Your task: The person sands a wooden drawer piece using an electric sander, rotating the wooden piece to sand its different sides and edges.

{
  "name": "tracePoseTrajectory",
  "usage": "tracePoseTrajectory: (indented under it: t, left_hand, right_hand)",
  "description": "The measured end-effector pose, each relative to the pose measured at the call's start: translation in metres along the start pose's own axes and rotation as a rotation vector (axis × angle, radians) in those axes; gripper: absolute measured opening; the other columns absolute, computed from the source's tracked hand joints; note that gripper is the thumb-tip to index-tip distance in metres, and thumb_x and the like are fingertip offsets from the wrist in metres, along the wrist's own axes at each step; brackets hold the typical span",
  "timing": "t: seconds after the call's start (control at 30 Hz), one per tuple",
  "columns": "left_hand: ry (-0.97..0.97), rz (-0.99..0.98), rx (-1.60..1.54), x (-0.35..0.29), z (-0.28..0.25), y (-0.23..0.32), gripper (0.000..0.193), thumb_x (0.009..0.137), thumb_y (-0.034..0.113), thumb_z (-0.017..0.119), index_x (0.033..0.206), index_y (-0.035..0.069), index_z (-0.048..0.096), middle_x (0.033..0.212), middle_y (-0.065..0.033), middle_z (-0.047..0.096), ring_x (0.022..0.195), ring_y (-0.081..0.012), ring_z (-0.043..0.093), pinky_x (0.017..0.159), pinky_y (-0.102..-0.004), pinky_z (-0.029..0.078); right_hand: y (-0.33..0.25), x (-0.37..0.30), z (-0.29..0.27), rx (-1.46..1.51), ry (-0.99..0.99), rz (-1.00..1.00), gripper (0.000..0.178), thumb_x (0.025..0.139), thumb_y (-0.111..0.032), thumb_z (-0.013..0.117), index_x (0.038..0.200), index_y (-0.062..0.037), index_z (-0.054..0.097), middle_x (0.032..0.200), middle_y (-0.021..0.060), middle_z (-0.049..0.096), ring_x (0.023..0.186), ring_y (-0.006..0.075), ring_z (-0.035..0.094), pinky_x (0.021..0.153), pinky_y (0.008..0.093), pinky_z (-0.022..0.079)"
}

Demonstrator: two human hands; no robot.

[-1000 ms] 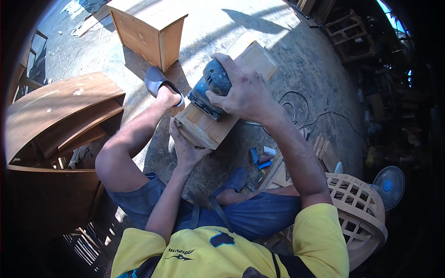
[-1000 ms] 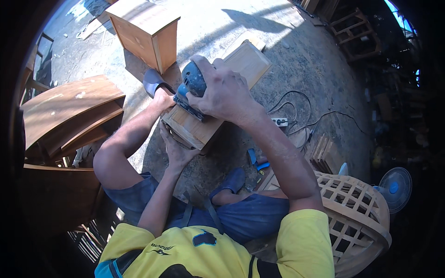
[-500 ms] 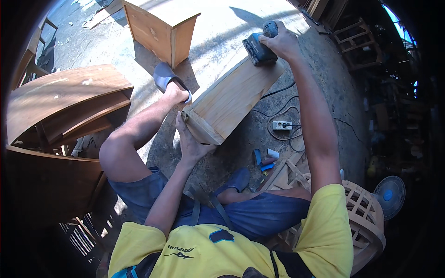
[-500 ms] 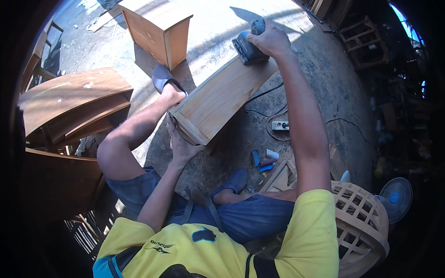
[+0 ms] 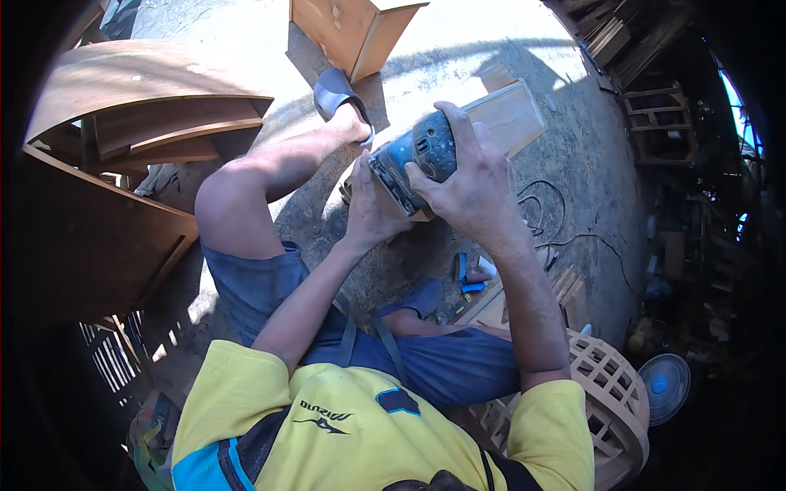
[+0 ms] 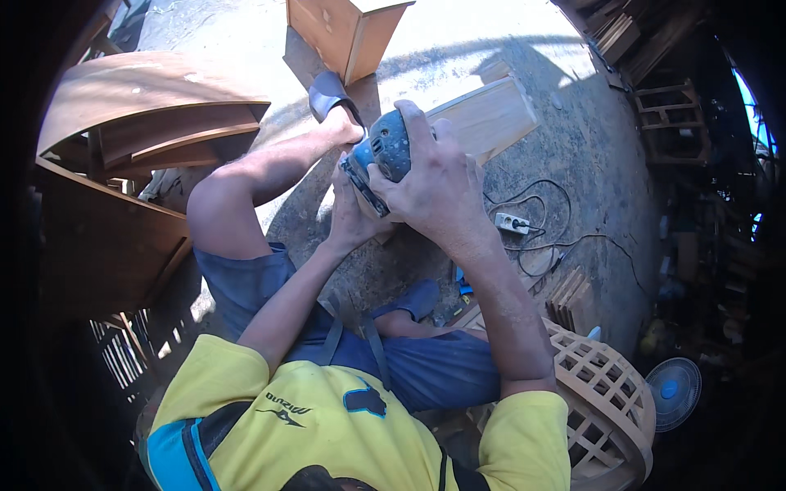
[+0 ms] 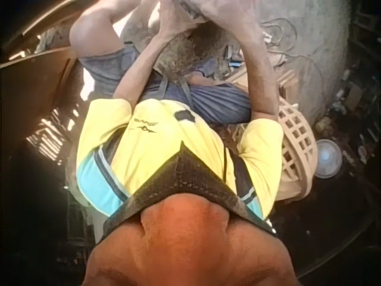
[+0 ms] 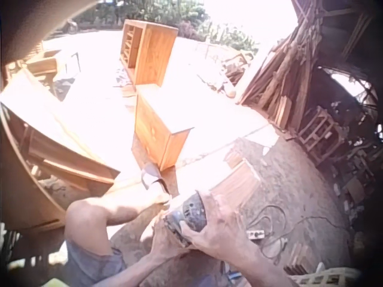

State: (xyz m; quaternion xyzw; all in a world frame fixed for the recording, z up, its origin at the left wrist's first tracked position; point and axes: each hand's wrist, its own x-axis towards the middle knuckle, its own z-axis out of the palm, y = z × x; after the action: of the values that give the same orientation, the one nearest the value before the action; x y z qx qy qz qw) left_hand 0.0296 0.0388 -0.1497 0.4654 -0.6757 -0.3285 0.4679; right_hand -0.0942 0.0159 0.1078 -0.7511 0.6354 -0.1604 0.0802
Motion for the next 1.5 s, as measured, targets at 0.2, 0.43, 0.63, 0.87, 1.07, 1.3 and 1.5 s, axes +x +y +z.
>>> tracePoseTrajectory:
  t: [0.2,0.43,0.63,0.87,1.07,1.3,1.5]
  left_hand:
    - [-0.031,0.011,-0.044,-0.002,0.003,0.009,0.161,0.054,0.034,0.104,0.170,-0.004,0.000,0.173,-0.0293,0.018,0.163,-0.0486,0.020,0.134,-0.0533,0.024]
    - [-0.071,-0.137,-0.077,0.006,-0.005,0.019,0.165,0.053,0.037,0.106,0.171,0.001,-0.003,0.170,-0.0305,0.019,0.161,-0.0492,0.023,0.133,-0.0527,0.028]
    - [-0.051,-0.042,-0.068,0.009,-0.002,0.017,0.163,0.053,0.035,0.105,0.171,0.002,-0.001,0.169,-0.0302,0.020,0.159,-0.0492,0.025,0.133,-0.0536,0.029]
    - [-0.002,0.051,0.011,0.006,-0.001,0.002,0.166,0.052,0.045,0.107,0.170,0.000,-0.001,0.166,-0.0276,0.024,0.157,-0.0472,0.030,0.130,-0.0550,0.031]
    - [-0.028,0.006,-0.069,0.005,-0.003,0.015,0.162,0.056,0.042,0.105,0.170,-0.001,-0.001,0.169,-0.0305,0.023,0.159,-0.0501,0.026,0.132,-0.0549,0.028]
    - [-0.051,0.005,-0.058,0.010,-0.007,0.015,0.160,0.059,0.044,0.105,0.170,-0.003,0.000,0.168,-0.0274,0.023,0.159,-0.0444,0.029,0.132,-0.0532,0.030]
    - [-0.046,-0.027,-0.039,0.011,-0.012,0.018,0.164,0.056,0.047,0.105,0.170,-0.003,-0.002,0.167,-0.0282,0.023,0.158,-0.0473,0.028,0.132,-0.0546,0.029]
  right_hand:
    - [0.016,0.042,0.008,-0.105,0.102,0.046,0.079,0.086,-0.042,0.084,0.150,-0.0099,0.051,0.105,0.0247,0.069,0.095,0.0479,0.076,0.083,0.0588,0.062]
    - [0.006,-0.041,-0.007,-0.052,0.035,-0.033,0.082,0.084,-0.038,0.086,0.153,-0.0114,0.050,0.107,0.0239,0.067,0.094,0.0473,0.075,0.081,0.0570,0.062]
    - [0.013,-0.025,-0.009,-0.086,0.097,0.045,0.081,0.084,-0.038,0.087,0.152,-0.0111,0.052,0.107,0.0239,0.068,0.095,0.0474,0.075,0.082,0.0572,0.062]
    - [0.015,0.027,0.012,-0.091,0.125,0.026,0.075,0.086,-0.040,0.085,0.148,-0.0117,0.054,0.108,0.0271,0.072,0.097,0.0492,0.075,0.085,0.0573,0.061]
    - [0.020,-0.056,-0.011,-0.069,0.086,-0.043,0.084,0.083,-0.038,0.087,0.154,-0.0135,0.049,0.102,0.0243,0.068,0.092,0.0499,0.075,0.081,0.0579,0.063]
    - [0.027,0.004,0.003,-0.111,0.072,0.083,0.077,0.086,-0.035,0.086,0.152,-0.0132,0.052,0.109,0.0261,0.072,0.103,0.0457,0.075,0.090,0.0530,0.061]
    - [0.035,-0.049,-0.016,-0.092,0.080,-0.041,0.084,0.083,-0.043,0.086,0.154,-0.0149,0.051,0.111,0.0264,0.071,0.097,0.0481,0.076,0.084,0.0567,0.063]
